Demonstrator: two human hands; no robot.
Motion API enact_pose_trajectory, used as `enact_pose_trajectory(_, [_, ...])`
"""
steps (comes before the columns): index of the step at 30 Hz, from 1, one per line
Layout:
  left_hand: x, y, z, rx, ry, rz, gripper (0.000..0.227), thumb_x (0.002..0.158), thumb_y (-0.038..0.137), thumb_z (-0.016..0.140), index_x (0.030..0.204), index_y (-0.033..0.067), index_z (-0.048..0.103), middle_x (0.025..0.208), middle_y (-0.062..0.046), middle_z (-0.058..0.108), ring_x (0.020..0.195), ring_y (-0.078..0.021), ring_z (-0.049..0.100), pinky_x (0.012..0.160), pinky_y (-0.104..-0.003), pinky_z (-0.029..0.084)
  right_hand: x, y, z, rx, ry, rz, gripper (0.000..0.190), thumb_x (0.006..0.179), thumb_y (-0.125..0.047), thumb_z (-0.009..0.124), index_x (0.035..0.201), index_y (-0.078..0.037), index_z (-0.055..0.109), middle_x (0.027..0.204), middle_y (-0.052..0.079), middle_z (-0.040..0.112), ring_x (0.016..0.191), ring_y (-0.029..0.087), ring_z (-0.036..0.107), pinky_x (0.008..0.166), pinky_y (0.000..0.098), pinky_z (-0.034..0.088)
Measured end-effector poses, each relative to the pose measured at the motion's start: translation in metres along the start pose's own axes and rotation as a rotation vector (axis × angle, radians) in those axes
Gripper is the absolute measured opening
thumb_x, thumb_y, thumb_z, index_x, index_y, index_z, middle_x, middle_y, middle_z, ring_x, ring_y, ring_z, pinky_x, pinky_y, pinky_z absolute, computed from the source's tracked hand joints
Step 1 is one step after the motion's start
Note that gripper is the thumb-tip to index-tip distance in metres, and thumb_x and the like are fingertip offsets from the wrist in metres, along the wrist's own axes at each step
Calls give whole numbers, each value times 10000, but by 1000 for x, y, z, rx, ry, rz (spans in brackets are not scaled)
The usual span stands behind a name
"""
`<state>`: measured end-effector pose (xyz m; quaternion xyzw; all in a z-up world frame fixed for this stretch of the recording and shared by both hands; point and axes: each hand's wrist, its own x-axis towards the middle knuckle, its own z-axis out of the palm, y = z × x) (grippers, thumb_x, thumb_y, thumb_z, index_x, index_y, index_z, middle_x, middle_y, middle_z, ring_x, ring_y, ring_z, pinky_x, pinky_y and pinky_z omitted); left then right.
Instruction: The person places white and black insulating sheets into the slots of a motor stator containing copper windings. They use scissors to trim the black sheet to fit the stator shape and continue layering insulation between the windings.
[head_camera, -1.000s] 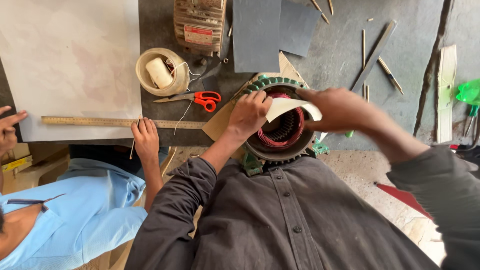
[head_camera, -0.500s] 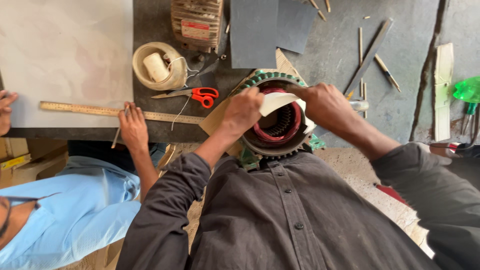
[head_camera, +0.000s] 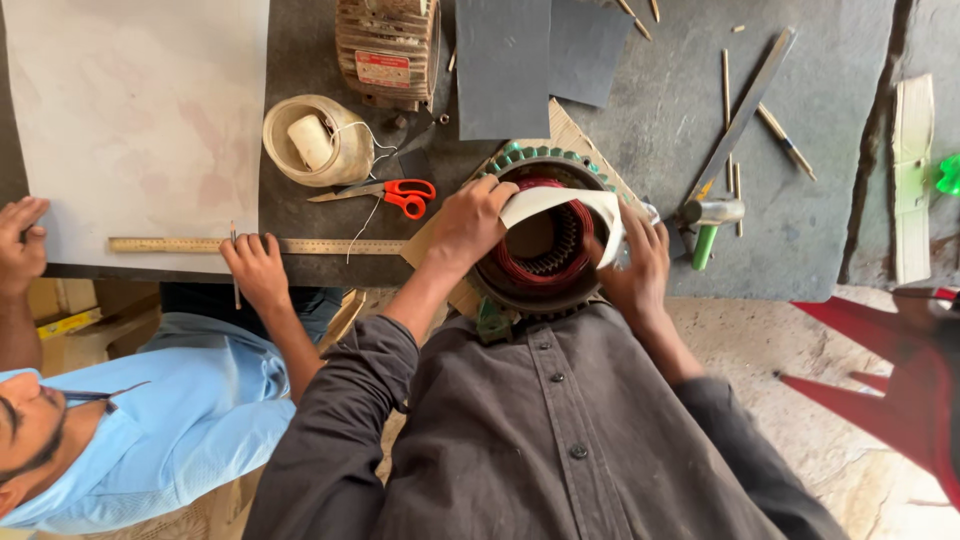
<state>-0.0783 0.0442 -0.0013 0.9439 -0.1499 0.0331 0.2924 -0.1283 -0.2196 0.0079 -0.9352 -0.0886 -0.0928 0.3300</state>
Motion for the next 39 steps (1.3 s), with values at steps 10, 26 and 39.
enact_pose_trajectory(10, [-8, -5, -2, 57, -100, 127, 111, 970, 18, 633, 989, -66, 703, 813, -193, 640, 713, -319, 721, 561, -383, 600, 27, 7, -2, 61, -213, -33, 286, 901, -186, 754, 1147, -41, 743, 924, 154, 747, 838, 328, 731, 747, 424, 577])
enact_pose_trajectory(26, [-40, 0, 0, 61, -93, -105, 47, 877, 1, 689, 833, -16, 680, 828, -198, 710, 698, -382, 738, 554, -421, 593, 45, 34, 19, 247, -477, 83, 240, 976, -206, 711, 1068, 12, 753, 806, 147, 757, 637, 217, 732, 579, 354, 591])
enact_pose_trajectory(39, [-32, 17, -32, -230, -198, -477, 401, 772, 272, 831, 1043, -15, 762, 742, -242, 730, 725, -379, 738, 641, -466, 582, 58, 16, 6, 214, -402, 12, 207, 1017, -117, 659, 1136, 29, 744, 794, 193, 745, 639, 244, 741, 565, 366, 583])
